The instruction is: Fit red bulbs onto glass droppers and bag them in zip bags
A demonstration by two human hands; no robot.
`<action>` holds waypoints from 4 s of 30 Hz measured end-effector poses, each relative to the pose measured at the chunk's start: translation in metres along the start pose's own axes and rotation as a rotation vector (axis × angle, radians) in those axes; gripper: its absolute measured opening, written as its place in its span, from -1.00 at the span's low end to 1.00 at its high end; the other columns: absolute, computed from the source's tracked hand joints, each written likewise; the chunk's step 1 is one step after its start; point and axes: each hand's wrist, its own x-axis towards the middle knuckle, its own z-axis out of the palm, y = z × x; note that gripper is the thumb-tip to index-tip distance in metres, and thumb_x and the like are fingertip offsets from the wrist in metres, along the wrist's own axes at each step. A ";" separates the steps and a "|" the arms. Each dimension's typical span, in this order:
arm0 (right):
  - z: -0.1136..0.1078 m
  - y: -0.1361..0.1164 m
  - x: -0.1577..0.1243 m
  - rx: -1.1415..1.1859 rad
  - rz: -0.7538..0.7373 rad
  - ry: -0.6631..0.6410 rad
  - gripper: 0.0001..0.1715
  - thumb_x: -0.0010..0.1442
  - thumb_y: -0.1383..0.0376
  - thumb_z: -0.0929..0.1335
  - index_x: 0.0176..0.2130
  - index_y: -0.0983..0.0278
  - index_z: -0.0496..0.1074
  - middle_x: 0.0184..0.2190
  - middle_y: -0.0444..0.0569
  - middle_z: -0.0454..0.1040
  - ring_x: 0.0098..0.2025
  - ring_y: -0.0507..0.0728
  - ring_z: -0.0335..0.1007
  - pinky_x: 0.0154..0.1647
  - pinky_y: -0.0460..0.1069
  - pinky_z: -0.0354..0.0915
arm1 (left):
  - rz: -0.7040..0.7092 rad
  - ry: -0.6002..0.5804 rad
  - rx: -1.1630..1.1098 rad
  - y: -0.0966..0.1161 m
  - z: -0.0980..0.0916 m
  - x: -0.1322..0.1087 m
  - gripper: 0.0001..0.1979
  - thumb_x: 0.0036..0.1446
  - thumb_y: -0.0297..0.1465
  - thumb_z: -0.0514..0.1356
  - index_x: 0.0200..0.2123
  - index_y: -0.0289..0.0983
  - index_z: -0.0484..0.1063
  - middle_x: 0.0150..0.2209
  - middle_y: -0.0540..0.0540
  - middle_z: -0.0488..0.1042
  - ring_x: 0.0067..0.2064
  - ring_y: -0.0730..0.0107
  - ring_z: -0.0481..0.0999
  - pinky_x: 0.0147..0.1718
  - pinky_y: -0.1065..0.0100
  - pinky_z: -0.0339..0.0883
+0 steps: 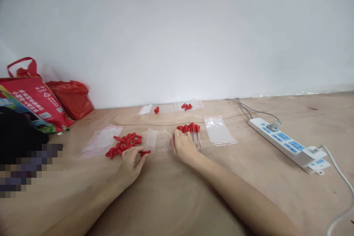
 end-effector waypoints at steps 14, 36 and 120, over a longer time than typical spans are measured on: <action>0.009 0.007 -0.045 0.287 -0.254 0.018 -0.77 0.20 0.34 0.15 -0.18 0.26 0.32 -0.34 -0.05 0.42 -0.32 0.03 0.29 -0.23 -0.01 0.03 | 0.043 -0.189 -0.189 0.028 0.015 0.010 -0.81 0.15 -0.40 -0.03 -0.27 -0.23 0.37 -0.31 -0.06 0.48 -0.25 0.29 0.40 -0.25 0.23 0.10; 0.001 0.009 -0.042 0.246 -0.321 -0.044 -0.72 0.18 0.32 0.18 -0.16 0.16 0.38 -0.44 -0.12 0.40 -0.38 0.01 0.26 -0.24 0.00 -0.06 | 0.166 -0.202 -0.232 0.029 0.010 0.007 -0.79 0.15 -0.35 -0.01 -0.40 -0.23 0.39 -0.44 -0.01 0.47 -0.35 0.38 0.39 -0.23 0.25 0.03; 0.027 -0.029 0.045 -0.075 0.472 -0.235 -0.63 0.03 0.21 0.18 -0.37 0.36 0.47 -0.35 0.18 0.48 -0.30 0.22 0.39 -0.13 0.15 -0.10 | -0.373 -0.419 0.591 -0.025 -0.032 0.049 -0.80 -0.04 -0.28 0.09 -0.48 -0.23 0.45 -0.25 -0.19 0.45 -0.08 0.06 0.30 -0.20 0.16 0.10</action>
